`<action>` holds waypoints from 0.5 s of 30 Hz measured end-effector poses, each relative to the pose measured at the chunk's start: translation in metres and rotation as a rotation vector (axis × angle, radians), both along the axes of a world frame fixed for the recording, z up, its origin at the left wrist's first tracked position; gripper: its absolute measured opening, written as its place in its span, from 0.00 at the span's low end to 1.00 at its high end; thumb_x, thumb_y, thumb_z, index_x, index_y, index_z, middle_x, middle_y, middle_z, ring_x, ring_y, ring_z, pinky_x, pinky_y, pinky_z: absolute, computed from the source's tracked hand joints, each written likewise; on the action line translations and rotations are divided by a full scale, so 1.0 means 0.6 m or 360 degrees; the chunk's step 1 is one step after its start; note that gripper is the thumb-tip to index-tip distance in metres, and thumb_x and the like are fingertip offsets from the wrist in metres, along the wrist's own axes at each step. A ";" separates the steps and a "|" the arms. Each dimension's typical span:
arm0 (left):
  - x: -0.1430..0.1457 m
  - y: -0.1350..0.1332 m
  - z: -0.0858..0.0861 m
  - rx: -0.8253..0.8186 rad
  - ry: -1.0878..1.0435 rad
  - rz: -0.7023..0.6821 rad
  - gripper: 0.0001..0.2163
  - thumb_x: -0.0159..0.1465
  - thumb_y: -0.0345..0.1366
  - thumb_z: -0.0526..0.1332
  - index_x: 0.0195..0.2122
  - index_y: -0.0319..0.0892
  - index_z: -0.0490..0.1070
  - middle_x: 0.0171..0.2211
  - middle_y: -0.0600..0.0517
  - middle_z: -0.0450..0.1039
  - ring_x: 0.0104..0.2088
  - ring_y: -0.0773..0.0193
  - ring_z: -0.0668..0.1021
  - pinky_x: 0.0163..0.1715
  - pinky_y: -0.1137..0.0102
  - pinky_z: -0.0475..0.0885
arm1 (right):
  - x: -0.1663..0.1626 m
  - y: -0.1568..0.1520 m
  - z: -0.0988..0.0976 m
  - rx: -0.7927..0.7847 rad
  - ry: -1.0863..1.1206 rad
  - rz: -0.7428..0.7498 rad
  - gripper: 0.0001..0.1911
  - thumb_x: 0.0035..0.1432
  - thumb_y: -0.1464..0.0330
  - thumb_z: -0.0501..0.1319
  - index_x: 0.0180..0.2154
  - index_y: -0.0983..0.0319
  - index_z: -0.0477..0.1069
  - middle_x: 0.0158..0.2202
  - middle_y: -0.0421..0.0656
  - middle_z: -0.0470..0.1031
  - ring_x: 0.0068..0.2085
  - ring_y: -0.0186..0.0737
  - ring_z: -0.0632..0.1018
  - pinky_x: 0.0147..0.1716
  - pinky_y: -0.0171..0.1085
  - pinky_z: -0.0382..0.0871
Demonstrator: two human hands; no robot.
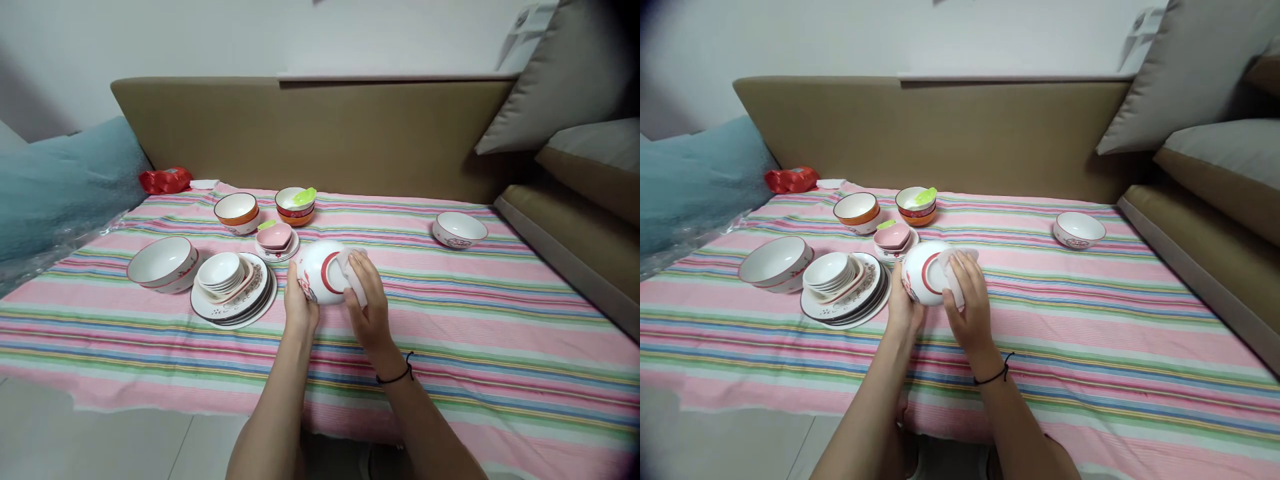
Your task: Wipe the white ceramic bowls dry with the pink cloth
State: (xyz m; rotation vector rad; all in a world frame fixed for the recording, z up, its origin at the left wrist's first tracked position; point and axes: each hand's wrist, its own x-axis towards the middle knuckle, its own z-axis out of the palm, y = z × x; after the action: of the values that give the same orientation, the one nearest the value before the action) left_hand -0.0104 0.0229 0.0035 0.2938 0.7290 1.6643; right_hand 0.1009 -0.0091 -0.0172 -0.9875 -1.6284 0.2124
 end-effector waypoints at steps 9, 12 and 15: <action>-0.003 0.002 -0.006 -0.0051 -0.0028 0.0055 0.17 0.66 0.44 0.56 0.45 0.36 0.75 0.41 0.43 0.80 0.41 0.58 0.81 0.48 0.63 0.74 | -0.013 -0.007 -0.001 0.0086 -0.0142 0.0132 0.26 0.64 0.73 0.51 0.63 0.56 0.59 0.64 0.43 0.63 0.69 0.50 0.53 0.65 0.60 0.52; -0.010 0.004 -0.009 -0.0104 -0.0025 0.0144 0.17 0.65 0.43 0.57 0.46 0.36 0.75 0.40 0.44 0.80 0.39 0.59 0.82 0.46 0.65 0.75 | -0.015 -0.010 0.002 0.0026 -0.0049 0.0219 0.23 0.64 0.73 0.51 0.59 0.57 0.65 0.60 0.44 0.68 0.66 0.48 0.60 0.64 0.56 0.56; -0.020 0.009 -0.013 -0.0126 0.0001 0.0260 0.16 0.66 0.42 0.56 0.45 0.36 0.75 0.37 0.46 0.81 0.36 0.62 0.82 0.42 0.68 0.76 | -0.008 -0.012 0.011 -0.0063 0.0055 0.0323 0.19 0.64 0.72 0.51 0.53 0.58 0.70 0.54 0.45 0.74 0.61 0.46 0.68 0.61 0.53 0.60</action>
State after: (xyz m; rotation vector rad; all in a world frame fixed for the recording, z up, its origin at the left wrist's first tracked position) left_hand -0.0223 0.0282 -0.0045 0.1828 0.8355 1.7843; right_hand 0.0961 -0.0160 -0.0107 -0.8435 -1.6979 0.3985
